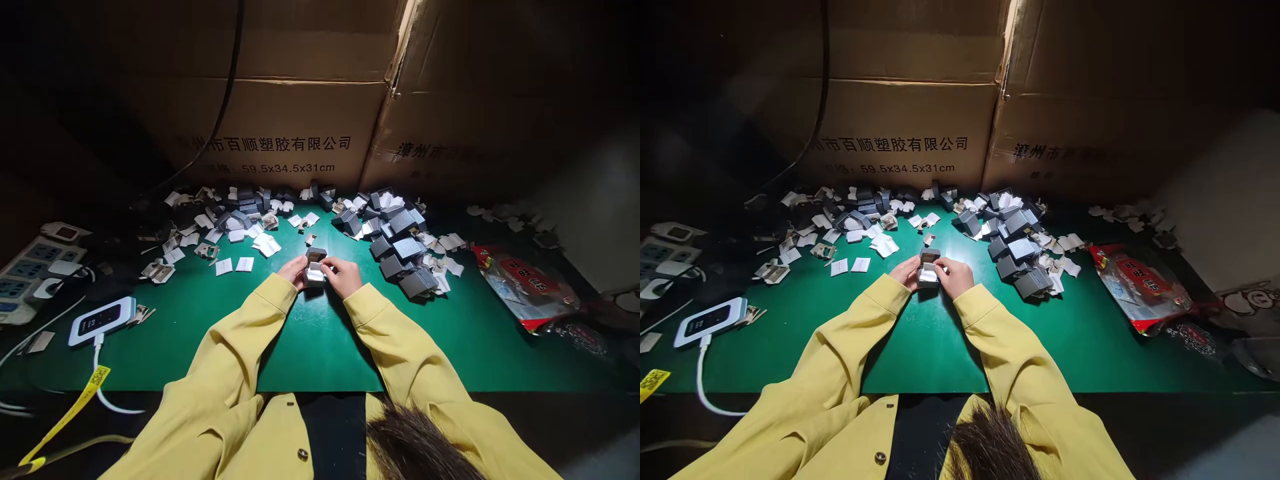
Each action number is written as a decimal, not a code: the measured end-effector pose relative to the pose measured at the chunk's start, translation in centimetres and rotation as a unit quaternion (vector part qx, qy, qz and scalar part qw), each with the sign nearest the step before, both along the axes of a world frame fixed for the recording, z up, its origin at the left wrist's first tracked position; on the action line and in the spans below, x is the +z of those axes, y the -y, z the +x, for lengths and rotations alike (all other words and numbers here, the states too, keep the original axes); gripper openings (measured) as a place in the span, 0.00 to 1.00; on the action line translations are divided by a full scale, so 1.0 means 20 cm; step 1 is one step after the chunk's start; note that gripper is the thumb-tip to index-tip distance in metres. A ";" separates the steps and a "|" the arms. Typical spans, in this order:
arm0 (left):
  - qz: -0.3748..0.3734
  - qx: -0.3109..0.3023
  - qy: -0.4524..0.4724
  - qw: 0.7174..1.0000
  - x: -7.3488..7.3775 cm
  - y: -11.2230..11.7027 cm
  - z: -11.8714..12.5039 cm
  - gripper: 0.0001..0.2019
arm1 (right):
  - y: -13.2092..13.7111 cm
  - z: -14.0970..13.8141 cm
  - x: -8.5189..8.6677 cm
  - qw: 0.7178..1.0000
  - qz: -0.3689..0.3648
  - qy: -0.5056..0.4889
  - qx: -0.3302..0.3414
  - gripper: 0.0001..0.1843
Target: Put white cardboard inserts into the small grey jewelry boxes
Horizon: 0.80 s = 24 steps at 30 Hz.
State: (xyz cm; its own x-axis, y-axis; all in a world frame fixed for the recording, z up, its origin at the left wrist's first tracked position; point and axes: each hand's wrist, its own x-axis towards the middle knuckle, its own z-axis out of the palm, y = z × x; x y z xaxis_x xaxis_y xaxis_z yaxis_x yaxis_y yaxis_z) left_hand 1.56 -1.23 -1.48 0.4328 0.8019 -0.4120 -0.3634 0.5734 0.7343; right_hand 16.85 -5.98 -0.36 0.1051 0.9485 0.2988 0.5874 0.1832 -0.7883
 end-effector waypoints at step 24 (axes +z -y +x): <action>0.014 -0.061 0.021 0.998 0.03 0.04 -0.02 0.19 | 0.03 0.02 0.02 0.958 0.042 0.277 0.062 0.11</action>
State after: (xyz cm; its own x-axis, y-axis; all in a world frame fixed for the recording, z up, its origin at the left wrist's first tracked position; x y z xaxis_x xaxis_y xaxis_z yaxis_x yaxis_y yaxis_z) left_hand 1.26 -1.94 -0.86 0.5439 0.7537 -0.3690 -0.3230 0.5938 0.7369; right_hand 17.21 -6.50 0.00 -0.2042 0.9137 0.3513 0.8812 0.3279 -0.3407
